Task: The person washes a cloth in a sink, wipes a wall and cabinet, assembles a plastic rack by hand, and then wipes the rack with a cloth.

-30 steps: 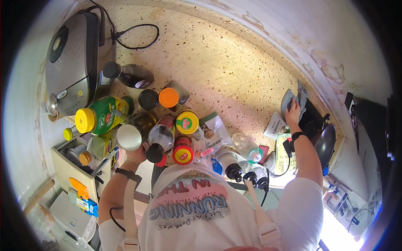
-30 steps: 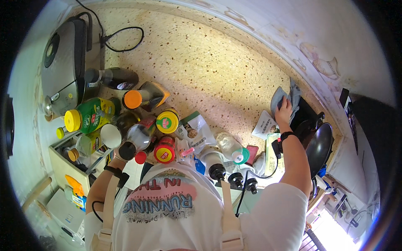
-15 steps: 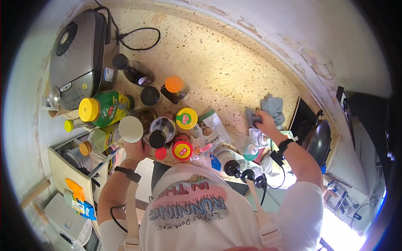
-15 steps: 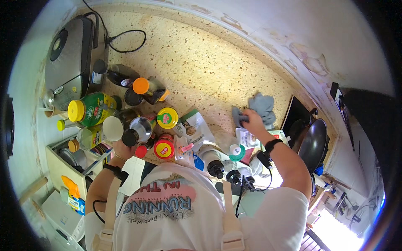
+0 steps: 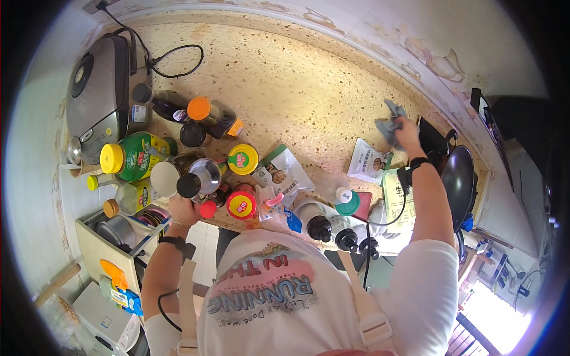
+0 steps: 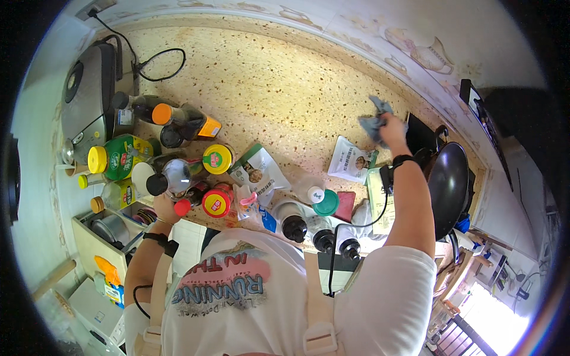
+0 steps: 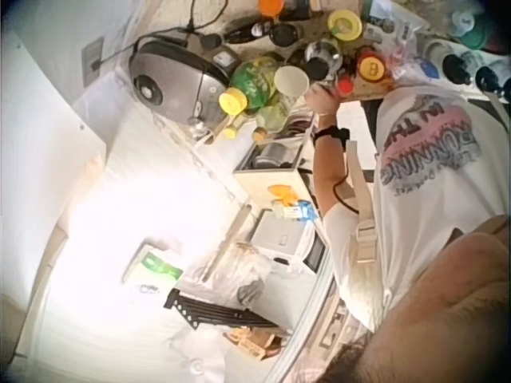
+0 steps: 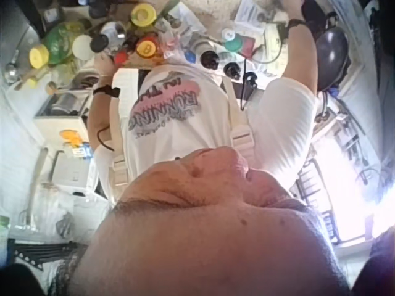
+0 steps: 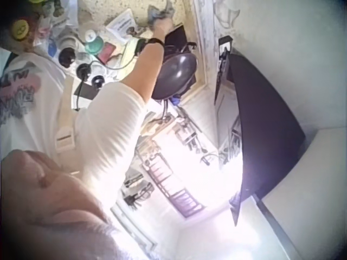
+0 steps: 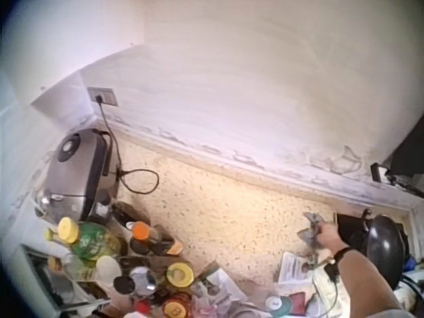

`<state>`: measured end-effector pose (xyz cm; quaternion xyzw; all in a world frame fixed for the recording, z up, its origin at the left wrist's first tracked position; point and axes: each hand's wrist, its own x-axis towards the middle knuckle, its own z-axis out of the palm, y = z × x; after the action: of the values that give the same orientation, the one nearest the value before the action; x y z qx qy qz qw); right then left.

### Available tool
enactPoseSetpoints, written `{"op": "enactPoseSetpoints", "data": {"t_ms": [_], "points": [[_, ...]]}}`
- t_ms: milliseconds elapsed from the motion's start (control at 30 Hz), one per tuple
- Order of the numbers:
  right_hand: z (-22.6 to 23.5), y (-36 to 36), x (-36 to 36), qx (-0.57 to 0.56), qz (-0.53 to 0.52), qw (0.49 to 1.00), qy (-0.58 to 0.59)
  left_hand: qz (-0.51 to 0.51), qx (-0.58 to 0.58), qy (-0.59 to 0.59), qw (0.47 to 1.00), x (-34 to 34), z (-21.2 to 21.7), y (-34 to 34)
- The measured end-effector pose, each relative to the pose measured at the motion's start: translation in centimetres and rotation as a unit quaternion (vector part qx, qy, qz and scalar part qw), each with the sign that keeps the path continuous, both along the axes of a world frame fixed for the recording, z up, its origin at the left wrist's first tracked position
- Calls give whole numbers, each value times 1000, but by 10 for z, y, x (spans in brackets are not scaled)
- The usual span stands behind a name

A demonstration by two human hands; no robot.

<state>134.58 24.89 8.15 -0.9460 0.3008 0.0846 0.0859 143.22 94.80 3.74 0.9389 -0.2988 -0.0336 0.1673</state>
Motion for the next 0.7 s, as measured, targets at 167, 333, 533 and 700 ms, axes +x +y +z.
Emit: {"op": "enactPoseSetpoints", "data": {"t_ms": [167,333,533,700], "points": [[16,-75,-3,-180,-71,969,-151,-8,-6,17,1000,2,18,-9],[-11,-53,8,-229,-30,971,58,50,8,61,997,-6,-6,5],[11,-38,10,-156,-16,969,190,55,14,87,995,-5,5,2],[-6,-24,-30,-73,-72,983,154,66,33,109,991,-4,1,3]]}}
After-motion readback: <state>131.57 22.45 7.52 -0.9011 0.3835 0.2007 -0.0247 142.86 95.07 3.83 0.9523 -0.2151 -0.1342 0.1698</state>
